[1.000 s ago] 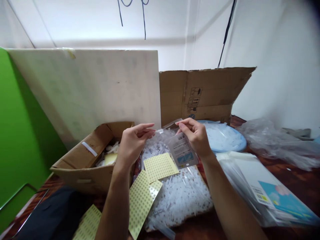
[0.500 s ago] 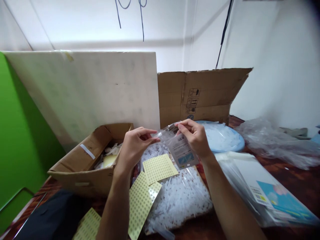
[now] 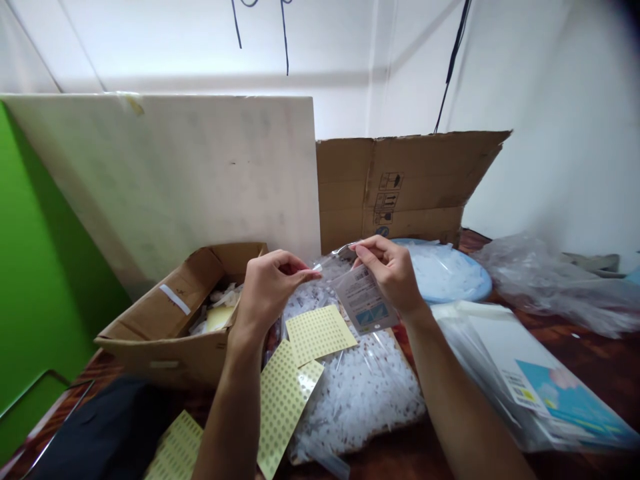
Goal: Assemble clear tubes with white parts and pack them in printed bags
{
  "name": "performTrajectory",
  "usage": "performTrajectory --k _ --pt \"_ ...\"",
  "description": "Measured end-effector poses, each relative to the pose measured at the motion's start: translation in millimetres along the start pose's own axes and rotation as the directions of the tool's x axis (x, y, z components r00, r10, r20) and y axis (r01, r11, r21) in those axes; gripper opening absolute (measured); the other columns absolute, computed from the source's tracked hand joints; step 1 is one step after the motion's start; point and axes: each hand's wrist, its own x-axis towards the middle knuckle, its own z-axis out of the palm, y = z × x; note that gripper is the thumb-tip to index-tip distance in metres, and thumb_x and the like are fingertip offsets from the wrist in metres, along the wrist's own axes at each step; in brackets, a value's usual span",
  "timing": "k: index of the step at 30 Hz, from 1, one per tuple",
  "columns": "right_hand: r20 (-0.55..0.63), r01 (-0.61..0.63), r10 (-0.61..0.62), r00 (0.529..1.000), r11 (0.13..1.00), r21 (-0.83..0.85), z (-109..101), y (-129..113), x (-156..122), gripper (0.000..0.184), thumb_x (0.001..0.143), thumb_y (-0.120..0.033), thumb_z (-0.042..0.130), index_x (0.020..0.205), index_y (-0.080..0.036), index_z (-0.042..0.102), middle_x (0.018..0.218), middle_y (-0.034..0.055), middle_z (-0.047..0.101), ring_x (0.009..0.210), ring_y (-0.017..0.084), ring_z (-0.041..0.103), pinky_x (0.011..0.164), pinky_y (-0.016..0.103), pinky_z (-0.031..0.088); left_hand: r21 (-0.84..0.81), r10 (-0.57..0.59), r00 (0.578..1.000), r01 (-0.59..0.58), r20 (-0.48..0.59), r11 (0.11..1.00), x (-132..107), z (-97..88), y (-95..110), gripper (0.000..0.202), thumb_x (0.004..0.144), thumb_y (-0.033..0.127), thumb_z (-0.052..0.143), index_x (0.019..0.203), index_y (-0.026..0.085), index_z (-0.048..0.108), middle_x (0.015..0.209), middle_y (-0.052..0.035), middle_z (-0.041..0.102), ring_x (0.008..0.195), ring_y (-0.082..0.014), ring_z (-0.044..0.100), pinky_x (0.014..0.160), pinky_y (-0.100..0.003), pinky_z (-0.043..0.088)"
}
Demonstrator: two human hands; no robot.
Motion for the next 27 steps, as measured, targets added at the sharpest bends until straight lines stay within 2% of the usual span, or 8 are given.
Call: performTrajectory --k 9,14,20,27 --pt "0.004 -0.008 0.008 1.000 1.000 0.012 0.9 0.6 -0.6 0.020 0.095 -0.038 0.069 0.097 -0.018 0.074 0.073 0.0026 0.072 0.064 0.016 0.066 0.058 0.026 0.049 0.015 0.002 0.999 -0.001 -0.036 1.000 -0.3 -4.3 -2.1 0.027 0.073 0.044 0.087 0.075 0.020 0.076 0.069 -0.0031 0.074 0.063 -0.0170 0.066 0.052 -0.025 0.049" --pt "0.000 -0.015 0.015 1.000 1.000 0.014 0.3 0.1 0.2 0.022 0.095 -0.039 0.069 0.097 -0.018 0.074 0.072 0.0024 0.071 0.063 0.016 0.066 0.057 0.026 0.049 -0.022 0.024 0.999 -0.025 -0.042 0.999 -0.6 -4.7 -1.0 0.025 0.076 0.043 0.086 0.078 0.019 0.076 0.074 -0.0039 0.076 0.068 -0.0176 0.069 0.058 -0.025 0.052" --pt "-0.006 -0.009 0.009 1.000 1.000 0.012 0.5 -1.1 1.2 0.021 0.094 -0.039 0.070 0.095 -0.018 0.074 0.072 0.0026 0.071 0.064 0.016 0.066 0.058 0.027 0.049 -0.094 -0.002 0.999 -0.002 -0.038 0.996 -1.1 -7.6 -1.6 0.019 0.078 0.037 0.084 0.081 0.019 0.079 0.078 -0.0060 0.078 0.073 -0.0202 0.073 0.063 -0.028 0.058" --pt "-0.009 -0.006 0.006 1.000 1.000 0.012 0.1 1.0 1.4 0.020 0.095 -0.038 0.068 0.096 -0.019 0.073 0.072 0.0025 0.072 0.065 0.017 0.066 0.058 0.028 0.049 -0.160 -0.027 0.998 0.019 -0.050 0.987 -1.7 -9.2 -6.2 0.012 0.084 0.028 0.077 0.093 0.022 0.082 0.089 -0.0056 0.081 0.082 -0.0208 0.077 0.079 -0.032 0.063"
